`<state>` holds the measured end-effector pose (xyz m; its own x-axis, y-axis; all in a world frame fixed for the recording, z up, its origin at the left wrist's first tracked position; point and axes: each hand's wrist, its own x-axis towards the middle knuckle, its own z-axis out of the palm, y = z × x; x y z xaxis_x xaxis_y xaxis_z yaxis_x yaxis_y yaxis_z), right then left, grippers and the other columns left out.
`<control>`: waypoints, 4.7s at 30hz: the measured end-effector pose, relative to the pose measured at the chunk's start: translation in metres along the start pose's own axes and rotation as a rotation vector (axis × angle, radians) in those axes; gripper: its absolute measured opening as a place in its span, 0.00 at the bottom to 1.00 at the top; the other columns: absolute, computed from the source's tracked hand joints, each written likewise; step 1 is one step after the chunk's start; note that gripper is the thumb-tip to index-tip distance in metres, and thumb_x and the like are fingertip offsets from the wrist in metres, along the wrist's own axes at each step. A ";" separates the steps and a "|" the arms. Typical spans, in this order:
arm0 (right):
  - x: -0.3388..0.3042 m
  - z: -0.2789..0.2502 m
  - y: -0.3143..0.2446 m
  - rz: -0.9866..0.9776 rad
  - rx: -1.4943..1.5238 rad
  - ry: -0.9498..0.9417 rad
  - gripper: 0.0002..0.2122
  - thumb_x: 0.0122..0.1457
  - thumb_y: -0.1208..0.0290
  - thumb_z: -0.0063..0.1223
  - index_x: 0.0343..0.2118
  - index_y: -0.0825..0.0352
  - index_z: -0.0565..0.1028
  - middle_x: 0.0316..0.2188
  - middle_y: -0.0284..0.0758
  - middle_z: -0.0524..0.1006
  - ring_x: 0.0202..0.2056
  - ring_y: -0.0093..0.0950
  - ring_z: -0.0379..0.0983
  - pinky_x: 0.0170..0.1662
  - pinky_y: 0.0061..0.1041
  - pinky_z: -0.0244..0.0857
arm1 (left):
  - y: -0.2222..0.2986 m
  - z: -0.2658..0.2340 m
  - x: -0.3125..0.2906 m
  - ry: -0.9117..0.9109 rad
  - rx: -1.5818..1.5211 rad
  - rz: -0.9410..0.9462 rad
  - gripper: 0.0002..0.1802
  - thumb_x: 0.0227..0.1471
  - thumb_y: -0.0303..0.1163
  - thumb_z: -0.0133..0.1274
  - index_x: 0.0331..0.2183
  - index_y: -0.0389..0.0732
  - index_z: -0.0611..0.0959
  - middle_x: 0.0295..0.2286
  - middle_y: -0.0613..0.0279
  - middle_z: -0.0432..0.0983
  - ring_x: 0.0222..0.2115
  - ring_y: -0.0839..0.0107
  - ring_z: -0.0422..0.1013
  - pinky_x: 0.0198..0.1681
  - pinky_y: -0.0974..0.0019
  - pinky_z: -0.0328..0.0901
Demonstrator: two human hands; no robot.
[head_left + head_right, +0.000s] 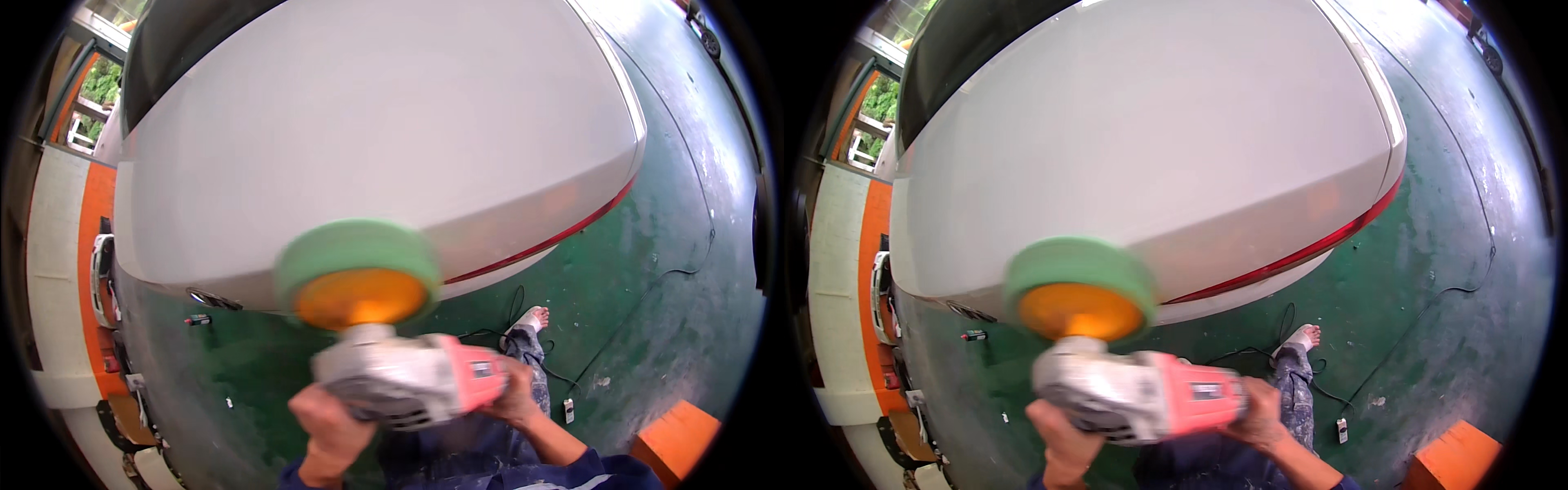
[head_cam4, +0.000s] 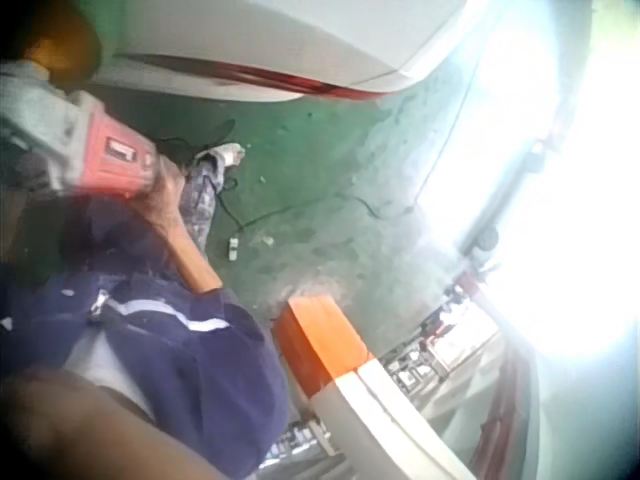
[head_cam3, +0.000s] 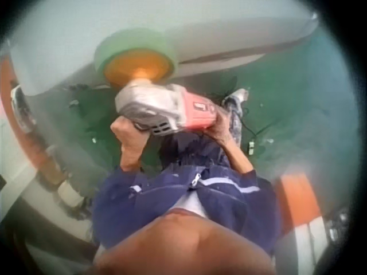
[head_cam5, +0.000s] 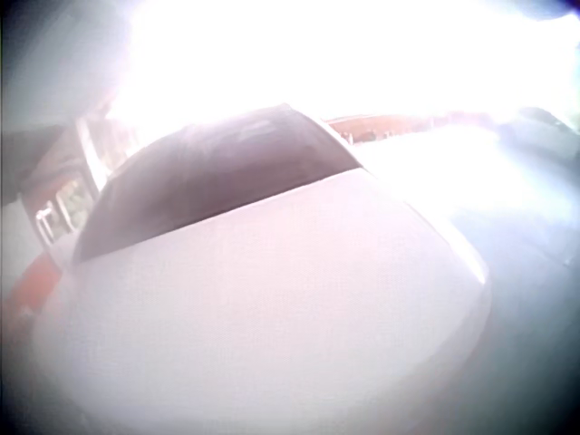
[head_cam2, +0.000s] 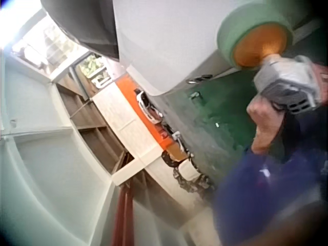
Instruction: The person uses a rotary polisher with a green pad to polish the rear trunk and bumper of a white car. They move the tool across the surface in overlapping passes, covering the area around the license plate and taillights.
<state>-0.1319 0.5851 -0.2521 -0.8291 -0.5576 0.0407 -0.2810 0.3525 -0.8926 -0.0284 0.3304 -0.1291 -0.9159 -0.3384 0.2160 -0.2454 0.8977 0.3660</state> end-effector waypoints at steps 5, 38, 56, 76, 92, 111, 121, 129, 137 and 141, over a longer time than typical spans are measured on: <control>0.015 0.067 -0.043 -0.141 -0.090 -0.106 0.25 0.26 0.61 0.76 0.24 0.66 0.70 0.22 0.40 0.73 0.27 0.45 0.76 0.33 0.41 0.71 | -0.101 -0.019 -0.066 0.093 -0.631 -0.425 0.32 0.61 0.54 0.41 0.54 0.37 0.71 0.50 0.52 0.72 0.48 0.58 0.71 0.53 0.55 0.65; 0.016 0.103 0.037 -0.227 -0.056 -0.061 0.22 0.33 0.65 0.71 0.30 0.70 0.72 0.27 0.42 0.74 0.30 0.46 0.74 0.36 0.41 0.70 | -0.126 0.072 -0.120 0.315 -0.563 -0.348 0.38 0.60 0.35 0.57 0.62 0.28 0.58 0.52 0.43 0.68 0.50 0.57 0.73 0.53 0.51 0.70; -0.025 -0.142 0.044 0.245 -0.032 -0.025 0.17 0.46 0.74 0.71 0.41 0.68 0.81 0.39 0.36 0.84 0.41 0.27 0.81 0.47 0.29 0.73 | 0.203 0.027 0.126 -0.397 0.258 0.076 0.08 0.51 0.31 0.55 0.33 0.37 0.79 0.22 0.65 0.75 0.23 0.70 0.77 0.25 0.66 0.71; -0.005 0.063 0.074 0.198 0.204 -0.020 0.29 0.41 0.68 0.76 0.48 0.68 0.77 0.43 0.36 0.80 0.45 0.32 0.76 0.50 0.33 0.70 | 0.028 0.056 0.019 -0.009 0.149 0.098 0.05 0.40 0.28 0.55 0.19 0.42 0.75 0.16 0.61 0.65 0.18 0.63 0.70 0.22 0.59 0.65; 0.025 0.186 -0.008 -0.289 -0.219 -0.131 0.25 0.33 0.61 0.76 0.35 0.67 0.78 0.30 0.40 0.79 0.32 0.43 0.79 0.37 0.38 0.74 | -0.193 0.023 -0.099 0.378 -0.191 -0.305 0.15 0.28 0.35 0.68 0.24 0.43 0.84 0.20 0.53 0.76 0.24 0.48 0.75 0.27 0.54 0.69; -0.029 0.087 -0.030 0.078 -0.236 -0.043 0.18 0.42 0.70 0.73 0.38 0.67 0.83 0.33 0.37 0.85 0.36 0.31 0.83 0.43 0.31 0.75 | -0.083 -0.019 -0.013 0.016 -0.153 -0.044 0.16 0.28 0.34 0.66 0.25 0.42 0.80 0.18 0.58 0.75 0.20 0.56 0.75 0.24 0.55 0.68; 0.010 0.180 -0.055 -0.247 -0.277 -0.097 0.22 0.38 0.63 0.73 0.35 0.68 0.77 0.26 0.38 0.79 0.30 0.40 0.79 0.34 0.36 0.73 | -0.204 -0.003 -0.082 0.337 -0.375 -0.368 0.15 0.30 0.35 0.68 0.25 0.43 0.83 0.22 0.57 0.78 0.25 0.54 0.77 0.30 0.55 0.71; 0.038 0.245 -0.086 -0.375 -0.454 -0.142 0.14 0.34 0.74 0.61 0.25 0.66 0.69 0.22 0.39 0.73 0.25 0.43 0.74 0.30 0.40 0.69 | -0.324 0.072 -0.152 0.660 -1.294 -0.619 0.24 0.63 0.40 0.39 0.53 0.35 0.76 0.45 0.53 0.78 0.43 0.63 0.77 0.49 0.59 0.73; 0.012 0.171 -0.025 -0.356 -0.513 -0.116 0.16 0.33 0.69 0.63 0.24 0.66 0.69 0.21 0.39 0.71 0.24 0.43 0.73 0.29 0.40 0.66 | -0.226 0.108 -0.128 0.678 -2.121 -0.855 0.18 0.62 0.34 0.47 0.47 0.33 0.80 0.39 0.56 0.81 0.37 0.66 0.78 0.42 0.58 0.76; 0.013 0.125 -0.005 -0.391 -0.590 -0.076 0.19 0.33 0.65 0.69 0.24 0.66 0.68 0.21 0.39 0.70 0.24 0.42 0.71 0.30 0.40 0.63 | -0.198 0.165 -0.138 0.543 -1.874 -0.849 0.17 0.56 0.35 0.56 0.45 0.35 0.82 0.39 0.58 0.81 0.37 0.68 0.78 0.42 0.57 0.75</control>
<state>-0.0805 0.4821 -0.3031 -0.5846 -0.7693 0.2578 -0.7834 0.4525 -0.4260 0.0941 0.2454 -0.3806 -0.5364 -0.7442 -0.3981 0.3966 -0.6387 0.6594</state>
